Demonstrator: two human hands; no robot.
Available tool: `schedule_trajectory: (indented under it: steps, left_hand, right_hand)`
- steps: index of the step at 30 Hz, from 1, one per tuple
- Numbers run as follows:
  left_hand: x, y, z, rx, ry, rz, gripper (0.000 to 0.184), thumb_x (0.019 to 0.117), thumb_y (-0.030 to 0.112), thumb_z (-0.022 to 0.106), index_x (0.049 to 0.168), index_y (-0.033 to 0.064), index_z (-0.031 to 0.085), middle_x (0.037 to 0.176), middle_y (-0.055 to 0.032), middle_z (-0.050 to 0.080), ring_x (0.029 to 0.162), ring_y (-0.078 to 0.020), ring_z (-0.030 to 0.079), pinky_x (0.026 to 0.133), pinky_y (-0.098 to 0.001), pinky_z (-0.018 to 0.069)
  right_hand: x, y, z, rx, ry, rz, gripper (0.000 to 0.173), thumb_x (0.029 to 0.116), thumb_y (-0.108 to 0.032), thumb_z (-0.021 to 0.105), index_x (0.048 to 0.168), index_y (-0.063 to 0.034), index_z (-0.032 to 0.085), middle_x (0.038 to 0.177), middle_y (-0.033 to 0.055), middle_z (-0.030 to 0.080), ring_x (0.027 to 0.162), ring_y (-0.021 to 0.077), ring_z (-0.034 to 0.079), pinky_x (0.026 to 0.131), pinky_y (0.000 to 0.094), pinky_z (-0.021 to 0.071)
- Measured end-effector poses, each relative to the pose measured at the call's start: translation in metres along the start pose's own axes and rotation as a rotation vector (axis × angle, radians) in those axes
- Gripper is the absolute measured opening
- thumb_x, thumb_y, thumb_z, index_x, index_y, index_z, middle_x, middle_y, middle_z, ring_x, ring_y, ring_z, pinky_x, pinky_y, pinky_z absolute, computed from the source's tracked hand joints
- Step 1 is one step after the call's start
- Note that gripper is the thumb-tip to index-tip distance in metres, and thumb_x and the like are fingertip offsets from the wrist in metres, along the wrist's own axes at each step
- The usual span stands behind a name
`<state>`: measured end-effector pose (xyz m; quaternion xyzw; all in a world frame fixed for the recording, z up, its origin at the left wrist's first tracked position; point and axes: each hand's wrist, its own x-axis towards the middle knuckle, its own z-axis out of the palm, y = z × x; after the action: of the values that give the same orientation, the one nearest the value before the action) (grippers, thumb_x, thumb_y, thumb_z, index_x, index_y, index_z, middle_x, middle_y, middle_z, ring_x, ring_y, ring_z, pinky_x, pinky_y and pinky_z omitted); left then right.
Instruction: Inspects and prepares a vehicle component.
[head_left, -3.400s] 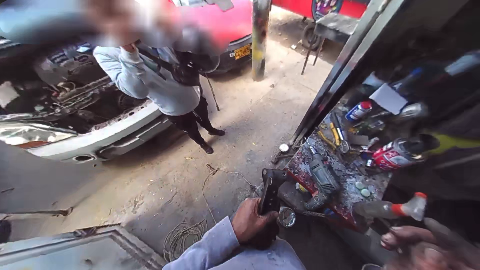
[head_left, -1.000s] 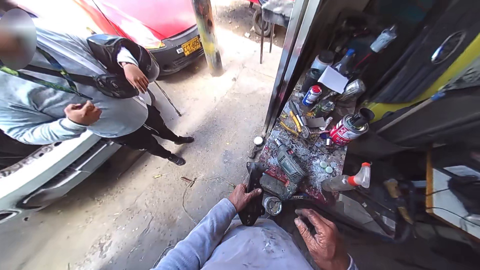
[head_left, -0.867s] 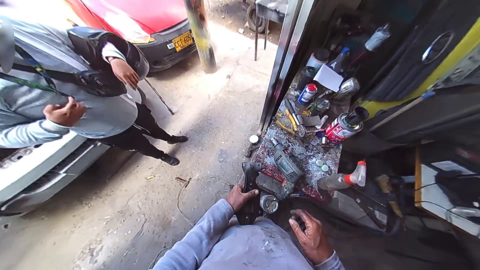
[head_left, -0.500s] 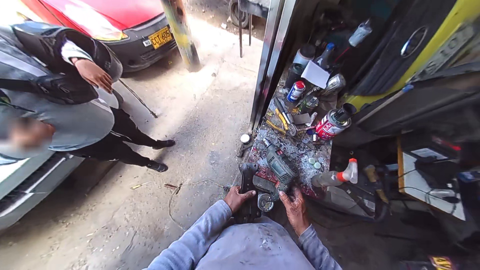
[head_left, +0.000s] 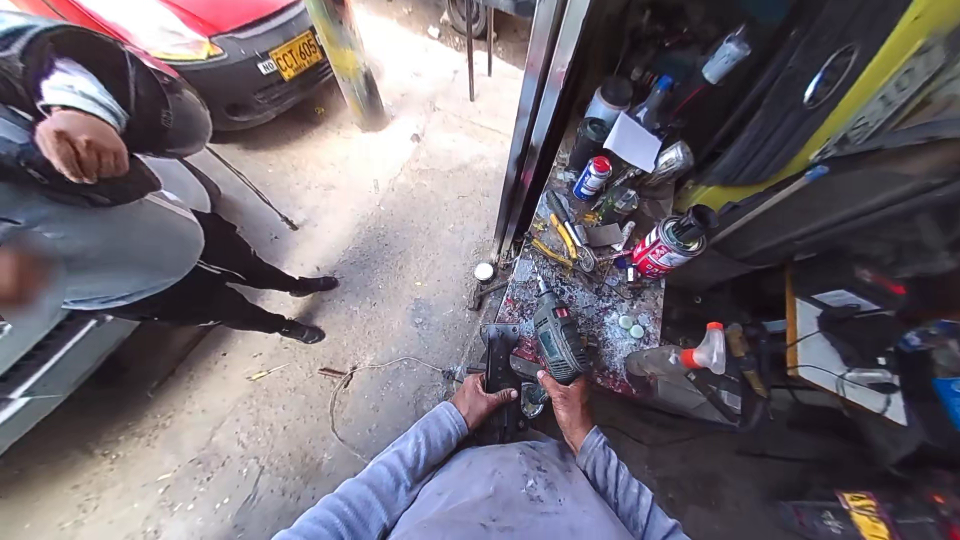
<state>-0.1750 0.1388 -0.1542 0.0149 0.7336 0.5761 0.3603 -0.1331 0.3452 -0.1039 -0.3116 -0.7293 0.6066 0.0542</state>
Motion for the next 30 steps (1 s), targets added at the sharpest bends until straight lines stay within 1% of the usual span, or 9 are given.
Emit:
schedule_trajectory:
  steps: [4,7,10,12,14,17,21,27,30]
  left_hand:
    - [0.000,0.010,-0.007,0.108,-0.018,-0.044,0.053,0.0797,0.057,0.082,0.100,0.0090,0.075,0.087,-0.0058,0.077,0.081,-0.0174,0.075,0.084,-0.0464,0.0630]
    - [0.003,0.013,-0.013,0.134,-0.036,-0.039,0.052,0.0791,0.057,0.082,0.099,0.0094,0.075,0.086,-0.0056,0.077,0.081,-0.0170,0.075,0.084,-0.0462,0.0628]
    - [0.006,0.011,-0.015,0.122,-0.046,-0.018,0.051,0.0791,0.056,0.083,0.100,0.0099,0.075,0.086,-0.0042,0.077,0.081,-0.0152,0.075,0.084,-0.0443,0.0629]
    - [0.009,0.009,-0.017,0.097,-0.052,-0.004,0.051,0.0794,0.056,0.083,0.102,0.0104,0.075,0.087,-0.0035,0.077,0.082,-0.0147,0.075,0.085,-0.0435,0.0632]
    - [0.011,0.006,-0.017,0.083,-0.064,0.021,0.052,0.0799,0.056,0.083,0.104,0.0106,0.074,0.089,-0.0031,0.077,0.083,-0.0141,0.075,0.086,-0.0426,0.0631]
    - [0.014,0.005,-0.019,0.113,-0.077,0.048,0.052,0.0807,0.055,0.082,0.106,0.0108,0.074,0.091,-0.0029,0.077,0.086,-0.0134,0.075,0.088,-0.0424,0.0626]
    - [0.017,0.006,-0.021,0.141,-0.083,0.048,0.054,0.0810,0.059,0.080,0.104,0.0114,0.074,0.090,-0.0027,0.077,0.085,-0.0136,0.075,0.087,-0.0430,0.0624]
    - [0.015,0.016,-0.026,0.289,-0.095,-0.005,0.062,0.0810,0.070,0.073,0.103,0.0122,0.075,0.090,-0.0040,0.076,0.087,-0.0166,0.074,0.089,-0.0487,0.0604]
    - [0.013,0.018,-0.026,0.337,-0.077,-0.025,0.063,0.0813,0.073,0.070,0.100,0.0123,0.074,0.088,-0.0050,0.075,0.086,-0.0188,0.074,0.087,-0.0513,0.0601]
  right_hand:
    - [-0.001,-0.015,-0.011,0.246,-0.025,0.073,0.060,0.0778,-0.011,0.081,0.130,0.0035,0.054,0.104,0.0170,0.072,0.093,0.0251,0.073,0.085,0.0418,0.0630]
    - [0.001,-0.018,-0.017,0.508,-0.111,0.201,0.054,0.0858,-0.009,0.075,0.133,0.0046,0.052,0.099,0.0247,0.070,0.082,0.0341,0.072,0.077,0.0505,0.0633]
    - [0.001,-0.016,-0.022,0.752,-0.240,0.316,0.041,0.0948,-0.018,0.065,0.129,0.0015,0.056,0.096,0.0217,0.069,0.080,0.0326,0.070,0.074,0.0499,0.0616]
    - [0.002,-0.019,-0.020,0.910,-0.334,0.345,0.031,0.0992,-0.030,0.061,0.116,-0.0035,0.063,0.094,0.0167,0.068,0.078,0.0294,0.069,0.073,0.0496,0.0601]
    - [0.003,-0.021,-0.018,1.010,-0.398,0.369,0.034,0.1000,-0.038,0.062,0.109,-0.0056,0.065,0.092,0.0137,0.067,0.077,0.0274,0.067,0.075,0.0507,0.0591]
    - [0.005,-0.022,-0.013,1.075,-0.381,0.415,0.033,0.0993,-0.037,0.062,0.109,-0.0050,0.065,0.091,0.0138,0.068,0.076,0.0279,0.069,0.075,0.0514,0.0602]
    - [0.004,-0.028,-0.018,1.061,-0.371,0.374,0.028,0.1016,-0.034,0.060,0.103,-0.0064,0.063,0.082,0.0096,0.063,0.062,0.0217,0.063,0.060,0.0411,0.0589]
    - [-0.037,-0.068,-0.059,0.465,-0.256,0.071,0.038,0.0932,-0.018,0.073,0.118,0.0063,0.059,0.082,0.0229,0.068,0.063,0.0290,0.067,0.061,0.0423,0.0608]
    - [-0.064,-0.082,-0.087,0.209,-0.218,-0.056,0.043,0.0860,-0.012,0.080,0.118,0.0088,0.061,0.088,0.0243,0.071,0.068,0.0327,0.070,0.063,0.0428,0.0632]
